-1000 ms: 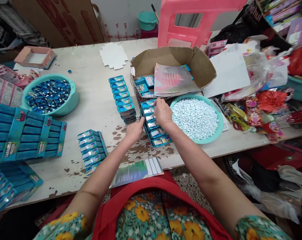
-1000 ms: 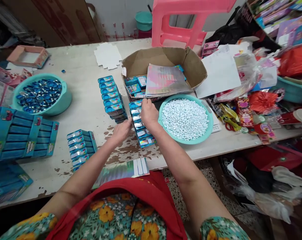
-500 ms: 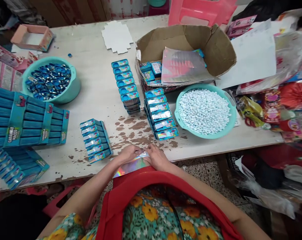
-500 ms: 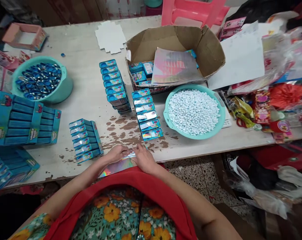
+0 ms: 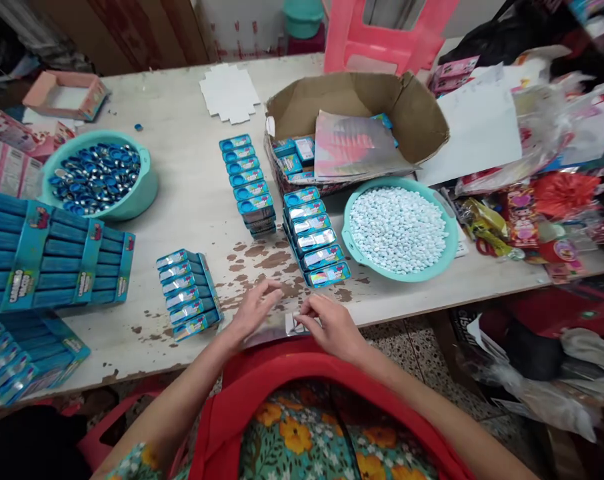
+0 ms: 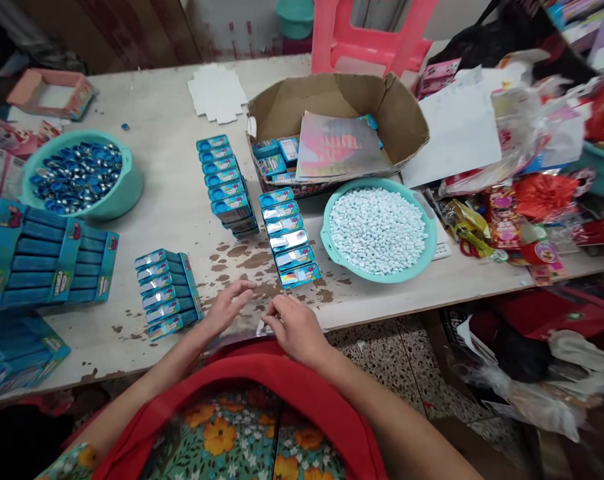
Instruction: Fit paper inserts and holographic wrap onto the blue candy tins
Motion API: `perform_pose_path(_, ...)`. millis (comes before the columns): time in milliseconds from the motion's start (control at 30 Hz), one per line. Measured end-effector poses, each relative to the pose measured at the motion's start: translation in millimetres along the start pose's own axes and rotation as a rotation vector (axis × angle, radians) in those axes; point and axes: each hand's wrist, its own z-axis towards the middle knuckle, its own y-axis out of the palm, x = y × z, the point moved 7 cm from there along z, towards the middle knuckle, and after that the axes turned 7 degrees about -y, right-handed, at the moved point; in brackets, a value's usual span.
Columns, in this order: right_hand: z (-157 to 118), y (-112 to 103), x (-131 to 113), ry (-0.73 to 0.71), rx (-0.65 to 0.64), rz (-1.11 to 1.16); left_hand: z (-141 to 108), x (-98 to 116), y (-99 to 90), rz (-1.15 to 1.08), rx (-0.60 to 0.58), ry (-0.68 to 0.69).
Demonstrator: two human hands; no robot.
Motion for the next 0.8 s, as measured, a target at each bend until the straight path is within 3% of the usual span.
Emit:
perform_pose_path(100, 14.4, -38.3, -15.6, 0.033, 0.163, 0.143, -14.7, 54.4, 1.2, -0.276, -0.195, 0.128)
perform_pose_path(200, 37.5, -59.0, -11.7, 0.091, 0.282, 0.192, -7.9, 78.1, -1.5, -0.272, -0.248, 0.036)
perform_pose_path(267, 59.3, -67.6, -1.0, 0.105, 0.367, 0.151, 9.9, 87.3, -15.1, -0.261, -0.179, 0.013)
perform_pose_path(400, 112.0, -86.9, 26.4, 0.088, 0.588, 0.046, 57.7, 114.9, -63.0, -0.133, 0.098, 0.181)
perform_pose_path(500, 150.7, -96.6, 47.4, 0.17, 0.62, -0.033, 90.7, 132.7, -89.7, 0.085, 0.289, 0.229)
perform_pose_path(633, 181.5, -100.9, 66.4, 0.29, 0.572, -0.139, 117.7, 144.3, -98.4, 0.417, 0.42, 0.164)
perform_pose_path(800, 194.7, -96.1, 83.6, 0.276, 0.546, -0.123, 125.9, 154.2, -89.0, 0.71, 0.439, 0.045)
